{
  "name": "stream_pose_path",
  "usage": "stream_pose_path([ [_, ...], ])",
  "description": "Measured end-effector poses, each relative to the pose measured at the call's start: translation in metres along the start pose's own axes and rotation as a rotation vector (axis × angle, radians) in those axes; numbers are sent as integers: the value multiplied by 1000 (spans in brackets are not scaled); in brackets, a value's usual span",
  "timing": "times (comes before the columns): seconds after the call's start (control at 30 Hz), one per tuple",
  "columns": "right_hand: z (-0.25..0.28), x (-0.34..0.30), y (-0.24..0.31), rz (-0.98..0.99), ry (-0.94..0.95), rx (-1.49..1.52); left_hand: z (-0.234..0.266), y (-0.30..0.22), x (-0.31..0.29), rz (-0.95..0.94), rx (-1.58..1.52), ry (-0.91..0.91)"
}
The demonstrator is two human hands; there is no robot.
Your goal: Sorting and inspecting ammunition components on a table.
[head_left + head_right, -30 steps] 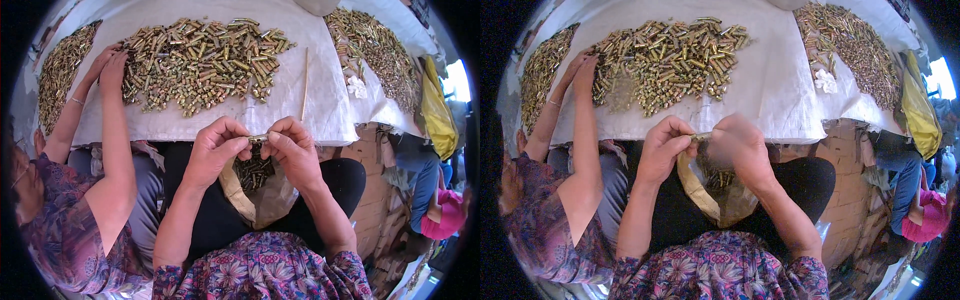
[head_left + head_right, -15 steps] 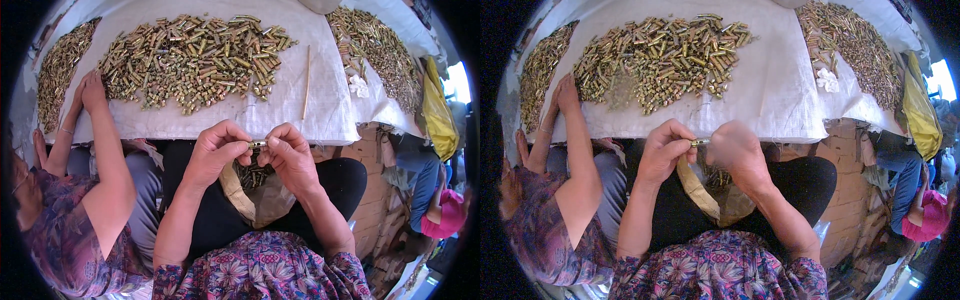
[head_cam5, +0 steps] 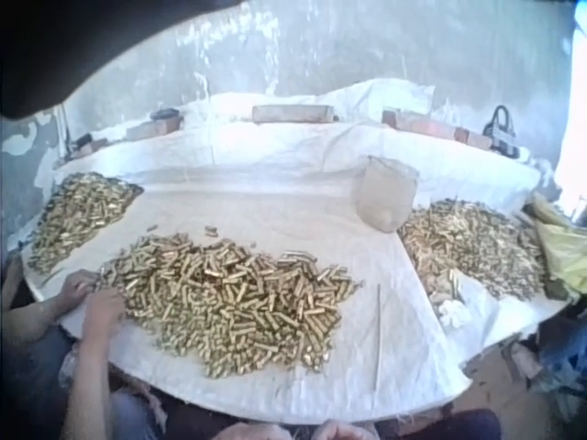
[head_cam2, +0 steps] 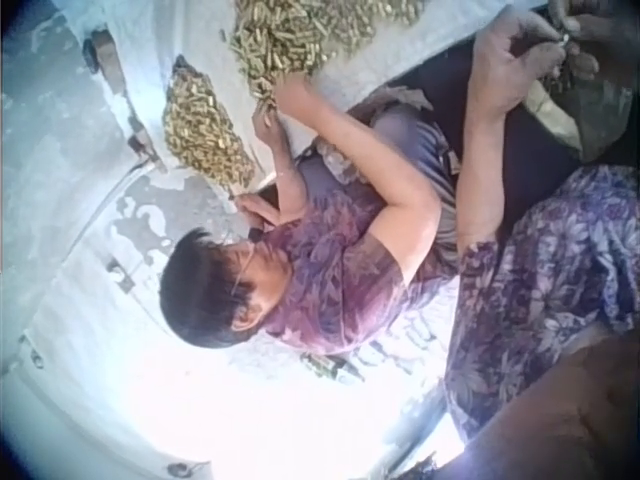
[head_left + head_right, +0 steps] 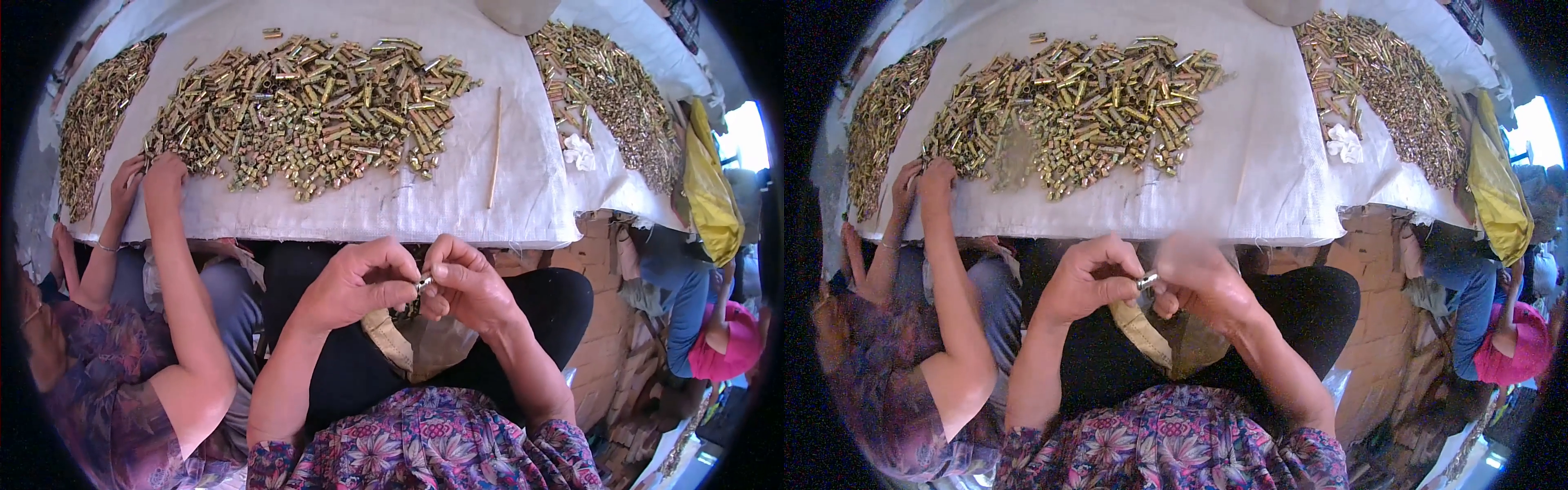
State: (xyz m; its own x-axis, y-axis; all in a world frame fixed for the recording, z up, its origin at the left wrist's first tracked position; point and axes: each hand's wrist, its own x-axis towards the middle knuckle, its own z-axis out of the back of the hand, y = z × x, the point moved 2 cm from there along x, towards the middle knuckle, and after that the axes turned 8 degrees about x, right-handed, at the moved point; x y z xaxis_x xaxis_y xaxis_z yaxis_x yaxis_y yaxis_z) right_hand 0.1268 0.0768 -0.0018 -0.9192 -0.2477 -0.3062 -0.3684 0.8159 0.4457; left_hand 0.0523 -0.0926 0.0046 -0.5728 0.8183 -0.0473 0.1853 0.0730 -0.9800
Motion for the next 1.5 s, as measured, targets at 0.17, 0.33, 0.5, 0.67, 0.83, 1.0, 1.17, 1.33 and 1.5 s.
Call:
stream_pose_path([
  [0.17,-2,-5,-6,28,2,61,-7,0,1,-35,-24,-43],
  [0.33,1,-11,17,88,-110,-608,13,-6,10,73,268,-56],
  [0.5,-13,7,60,340,-164,-1161,36,-16,48,-80,1008,-456],
  [0.67,-8,71,97,582,-318,-1406,29,-14,78,-2,1455,-614],
  [0.83,8,131,113,859,-231,-1743,23,-8,93,74,1533,-643],
  [1.0,7,154,117,680,-250,-2034,33,-5,88,48,1494,-617],
  [1.17,3,144,105,615,-184,-2034,42,-9,71,-49,1323,-580],
  [1.33,-6,135,91,625,-185,-2062,47,-8,55,-82,888,-572],
  [1.5,-15,105,99,450,-181,-1384,37,-13,44,65,376,-593],
])
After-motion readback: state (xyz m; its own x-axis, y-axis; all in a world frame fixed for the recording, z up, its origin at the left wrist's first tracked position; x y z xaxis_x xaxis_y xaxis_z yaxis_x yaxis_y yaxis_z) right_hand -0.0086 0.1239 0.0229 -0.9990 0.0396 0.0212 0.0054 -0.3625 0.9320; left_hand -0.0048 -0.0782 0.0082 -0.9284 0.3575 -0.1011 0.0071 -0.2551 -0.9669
